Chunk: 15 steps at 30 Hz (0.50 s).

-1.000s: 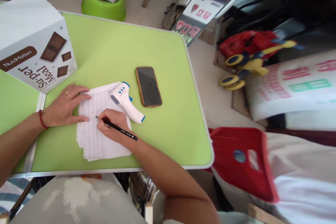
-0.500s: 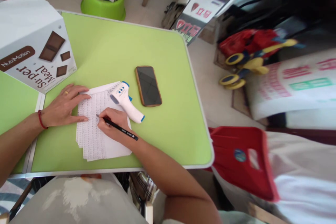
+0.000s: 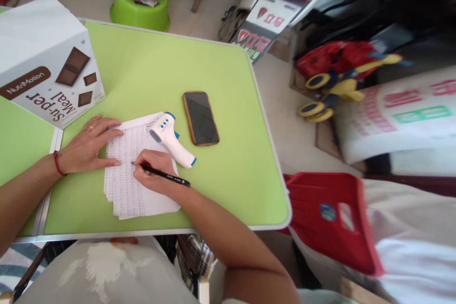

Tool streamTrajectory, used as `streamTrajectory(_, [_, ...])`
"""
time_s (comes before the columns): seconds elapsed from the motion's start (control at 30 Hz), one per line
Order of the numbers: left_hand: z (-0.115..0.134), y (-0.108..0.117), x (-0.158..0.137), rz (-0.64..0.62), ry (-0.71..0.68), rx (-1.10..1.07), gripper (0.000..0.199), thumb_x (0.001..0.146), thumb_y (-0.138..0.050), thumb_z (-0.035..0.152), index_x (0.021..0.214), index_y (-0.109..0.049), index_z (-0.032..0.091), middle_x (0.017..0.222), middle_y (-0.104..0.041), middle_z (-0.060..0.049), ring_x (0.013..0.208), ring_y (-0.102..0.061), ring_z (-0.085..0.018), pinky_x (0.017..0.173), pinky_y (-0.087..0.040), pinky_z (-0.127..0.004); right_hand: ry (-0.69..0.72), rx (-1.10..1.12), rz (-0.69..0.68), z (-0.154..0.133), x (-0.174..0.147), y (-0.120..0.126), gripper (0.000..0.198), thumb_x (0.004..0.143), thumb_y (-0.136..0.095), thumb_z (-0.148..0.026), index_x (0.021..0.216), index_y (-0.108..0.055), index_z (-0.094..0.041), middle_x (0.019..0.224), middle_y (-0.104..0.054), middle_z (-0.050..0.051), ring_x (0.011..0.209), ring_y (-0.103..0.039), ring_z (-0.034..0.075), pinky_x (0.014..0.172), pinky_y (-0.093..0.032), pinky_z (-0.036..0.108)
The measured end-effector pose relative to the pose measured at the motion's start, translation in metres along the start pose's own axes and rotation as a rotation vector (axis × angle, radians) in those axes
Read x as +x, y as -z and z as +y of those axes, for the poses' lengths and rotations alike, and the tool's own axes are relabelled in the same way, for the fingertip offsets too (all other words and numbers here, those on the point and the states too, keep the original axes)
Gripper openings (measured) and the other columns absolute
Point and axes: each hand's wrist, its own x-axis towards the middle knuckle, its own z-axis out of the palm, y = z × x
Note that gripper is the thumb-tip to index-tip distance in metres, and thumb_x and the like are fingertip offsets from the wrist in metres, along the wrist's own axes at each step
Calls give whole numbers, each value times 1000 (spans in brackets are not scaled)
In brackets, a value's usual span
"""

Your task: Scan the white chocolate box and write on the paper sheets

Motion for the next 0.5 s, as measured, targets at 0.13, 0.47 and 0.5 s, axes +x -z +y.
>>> streamTrajectory(0.13, [0,-1,0,22,-9,-12,65,81,-59,65,123,-50,16,133,-49,-19,124,-46,-35,110,-26,-61,173,-93,87,4,2,-2,13,73,-51,-10,73,-57,-22,59,-59,-3,51,-53,11,50,-45,23])
streamTrajectory(0.47, [-1,29,-16,368,254,249,41,88,-48,57,115,-54,27,139,-45,-6,145,-13,-37,109,-14,-75,351,-529,-24,26,5,14,31,91,-41,-7,107,-64,-19,92,-64,10,84,-61,21,71,-53,34])
streamTrajectory(0.5, [-4,35,-18,273,283,250,41,89,-44,58,117,-53,29,140,-44,-3,146,-5,-37,108,-12,-77,356,-545,-48,27,5,14,31,91,-41,-6,107,-64,-19,92,-64,11,84,-60,21,72,-53,34])
